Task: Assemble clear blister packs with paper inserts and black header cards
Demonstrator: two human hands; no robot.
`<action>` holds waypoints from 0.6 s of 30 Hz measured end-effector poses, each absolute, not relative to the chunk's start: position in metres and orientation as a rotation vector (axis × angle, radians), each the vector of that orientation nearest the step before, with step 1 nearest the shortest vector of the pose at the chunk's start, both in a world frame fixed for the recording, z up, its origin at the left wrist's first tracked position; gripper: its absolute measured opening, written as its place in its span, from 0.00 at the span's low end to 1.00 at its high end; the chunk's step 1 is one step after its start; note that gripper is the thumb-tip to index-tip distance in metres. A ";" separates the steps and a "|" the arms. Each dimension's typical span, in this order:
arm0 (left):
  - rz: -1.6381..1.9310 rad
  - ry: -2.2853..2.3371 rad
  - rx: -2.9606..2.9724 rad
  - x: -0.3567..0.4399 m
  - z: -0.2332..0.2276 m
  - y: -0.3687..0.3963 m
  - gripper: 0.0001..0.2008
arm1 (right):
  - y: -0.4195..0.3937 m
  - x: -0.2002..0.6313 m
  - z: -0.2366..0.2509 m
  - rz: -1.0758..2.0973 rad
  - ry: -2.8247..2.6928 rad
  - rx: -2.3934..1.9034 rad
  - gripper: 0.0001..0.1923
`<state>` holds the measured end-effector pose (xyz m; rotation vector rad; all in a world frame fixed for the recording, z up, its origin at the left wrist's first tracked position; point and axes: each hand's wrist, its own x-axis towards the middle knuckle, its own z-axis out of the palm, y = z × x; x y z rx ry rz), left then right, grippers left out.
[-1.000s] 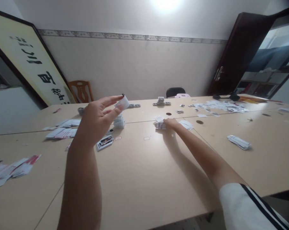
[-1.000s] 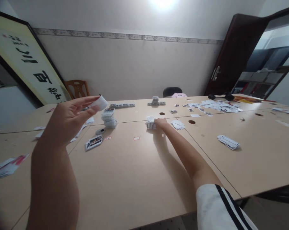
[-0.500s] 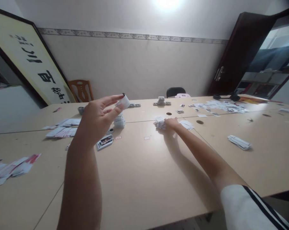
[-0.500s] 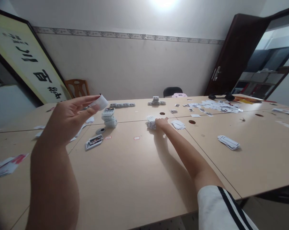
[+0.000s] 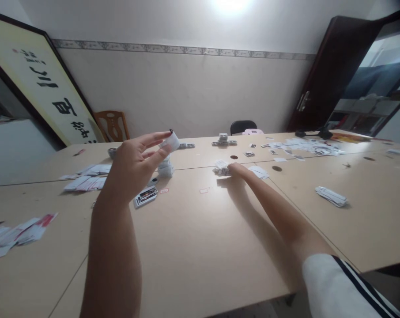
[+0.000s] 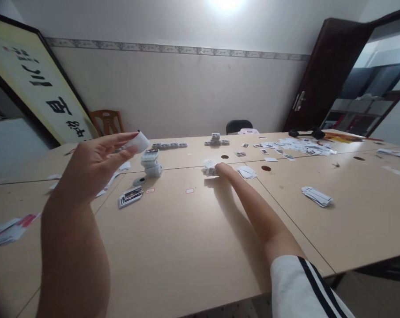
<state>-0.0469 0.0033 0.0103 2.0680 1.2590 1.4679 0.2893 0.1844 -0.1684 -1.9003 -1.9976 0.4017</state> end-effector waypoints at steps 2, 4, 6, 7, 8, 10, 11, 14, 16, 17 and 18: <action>1.469 1.253 2.061 -0.047 0.010 0.004 0.23 | 0.186 0.302 -0.172 0.556 -1.869 -1.798 0.16; 1.463 1.249 2.068 -0.048 0.011 0.004 0.23 | 0.183 0.313 -0.180 0.662 -1.707 -1.675 0.16; 1.470 1.247 2.079 -0.048 0.011 0.004 0.23 | 0.177 0.319 -0.192 0.717 -1.545 -1.547 0.16; 1.469 1.248 2.084 -0.048 0.011 0.004 0.23 | 0.174 0.321 -0.200 0.737 -1.475 -1.486 0.15; 1.469 1.250 2.087 -0.048 0.010 0.004 0.24 | 0.171 0.321 -0.207 0.755 -1.415 -1.428 0.13; 1.451 1.255 2.095 -0.047 0.010 0.004 0.24 | 0.165 0.319 -0.221 0.788 -1.321 -1.321 0.13; 1.435 1.260 2.101 -0.047 0.010 0.004 0.25 | 0.163 0.318 -0.227 0.801 -1.284 -1.274 0.13; 1.398 1.268 2.120 -0.044 0.009 0.005 0.24 | 0.161 0.315 -0.235 0.829 -1.205 -1.161 0.17; 1.392 1.262 2.122 -0.043 0.009 0.005 0.25 | 0.161 0.314 -0.236 0.844 -1.184 -1.112 0.20; 1.388 1.261 2.120 -0.043 0.009 0.005 0.25 | 0.160 0.313 -0.236 0.849 -1.181 -1.096 0.20; 1.383 1.260 2.119 -0.043 0.009 0.006 0.26 | 0.160 0.313 -0.235 0.851 -1.183 -1.087 0.20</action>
